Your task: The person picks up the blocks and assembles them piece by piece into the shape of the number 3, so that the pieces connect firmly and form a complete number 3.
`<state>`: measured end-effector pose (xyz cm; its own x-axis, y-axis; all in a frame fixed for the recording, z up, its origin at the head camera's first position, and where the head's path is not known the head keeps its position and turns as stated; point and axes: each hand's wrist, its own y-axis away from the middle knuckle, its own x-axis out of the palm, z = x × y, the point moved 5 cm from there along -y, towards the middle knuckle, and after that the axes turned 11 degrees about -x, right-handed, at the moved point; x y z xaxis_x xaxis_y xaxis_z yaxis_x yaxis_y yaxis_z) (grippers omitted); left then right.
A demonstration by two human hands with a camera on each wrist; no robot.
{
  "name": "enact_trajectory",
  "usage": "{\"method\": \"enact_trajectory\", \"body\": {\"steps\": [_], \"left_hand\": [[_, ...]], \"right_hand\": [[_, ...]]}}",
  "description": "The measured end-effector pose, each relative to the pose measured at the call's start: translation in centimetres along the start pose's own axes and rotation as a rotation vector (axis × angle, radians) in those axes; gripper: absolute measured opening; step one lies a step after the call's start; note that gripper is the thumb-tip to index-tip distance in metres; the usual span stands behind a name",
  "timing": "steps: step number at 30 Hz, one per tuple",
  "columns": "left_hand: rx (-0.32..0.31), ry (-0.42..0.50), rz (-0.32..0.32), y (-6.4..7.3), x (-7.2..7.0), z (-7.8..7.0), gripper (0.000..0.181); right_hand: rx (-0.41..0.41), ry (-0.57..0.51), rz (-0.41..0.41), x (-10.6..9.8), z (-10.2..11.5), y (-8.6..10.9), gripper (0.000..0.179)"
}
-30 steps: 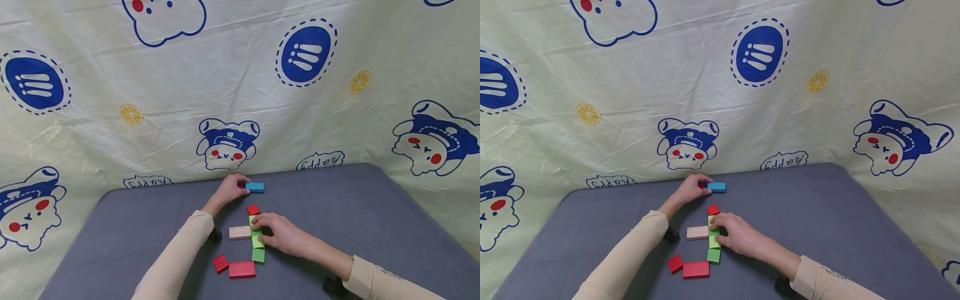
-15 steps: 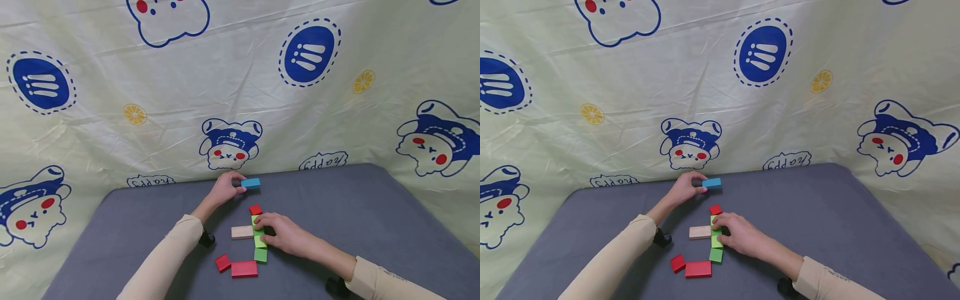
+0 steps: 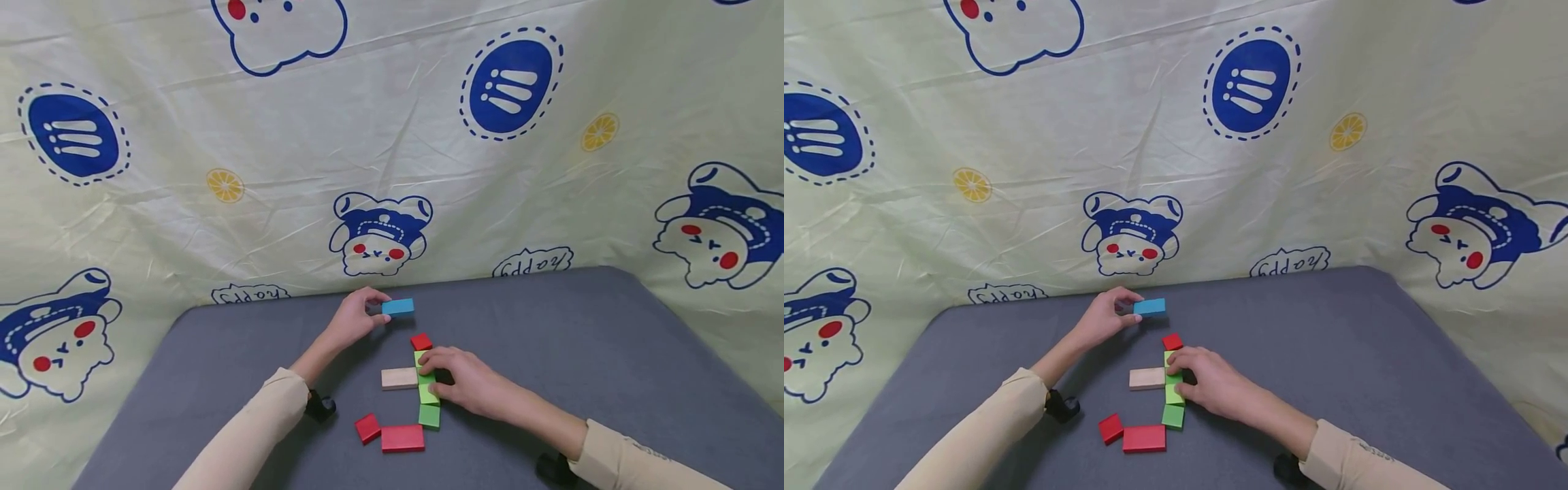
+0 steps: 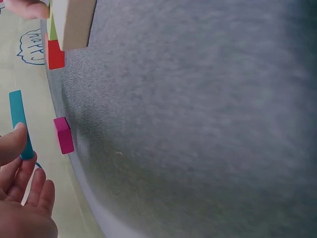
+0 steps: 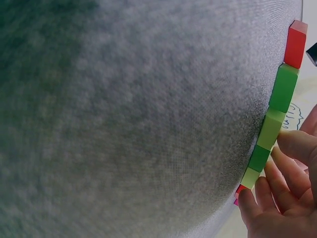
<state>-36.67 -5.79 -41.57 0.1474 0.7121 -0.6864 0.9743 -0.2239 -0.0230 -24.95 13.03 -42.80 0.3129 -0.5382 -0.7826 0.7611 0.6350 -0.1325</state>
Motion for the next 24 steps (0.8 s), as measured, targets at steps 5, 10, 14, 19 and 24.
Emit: {"method": "enact_trajectory", "body": {"steps": [5, 10, 14, 19, 24], "left_hand": [[0.001, -0.016, 0.012, 0.8, -0.1, 0.3, 0.025], [-0.016, -0.029, 0.022, 1.6, 0.2, 0.9, 0.024], [-0.029, -0.054, 0.036, 2.1, 0.6, 1.4, 0.022], [-0.026, -0.068, 0.045, 2.3, 1.0, 1.8, 0.020], [-0.004, -0.077, 0.055, 2.3, 1.3, 1.9, 0.020]], "right_hand": [[0.007, 0.000, -0.001, 0.0, -0.1, 0.0, 0.024], [0.007, 0.004, 0.004, 0.1, -0.1, 0.0, 0.024], [0.000, 0.011, 0.007, 0.1, 0.0, 0.0, 0.024], [0.005, 0.009, 0.009, 0.1, -0.1, 0.0, 0.024], [0.010, 0.014, 0.005, 0.1, 0.0, 0.0, 0.024]]}}
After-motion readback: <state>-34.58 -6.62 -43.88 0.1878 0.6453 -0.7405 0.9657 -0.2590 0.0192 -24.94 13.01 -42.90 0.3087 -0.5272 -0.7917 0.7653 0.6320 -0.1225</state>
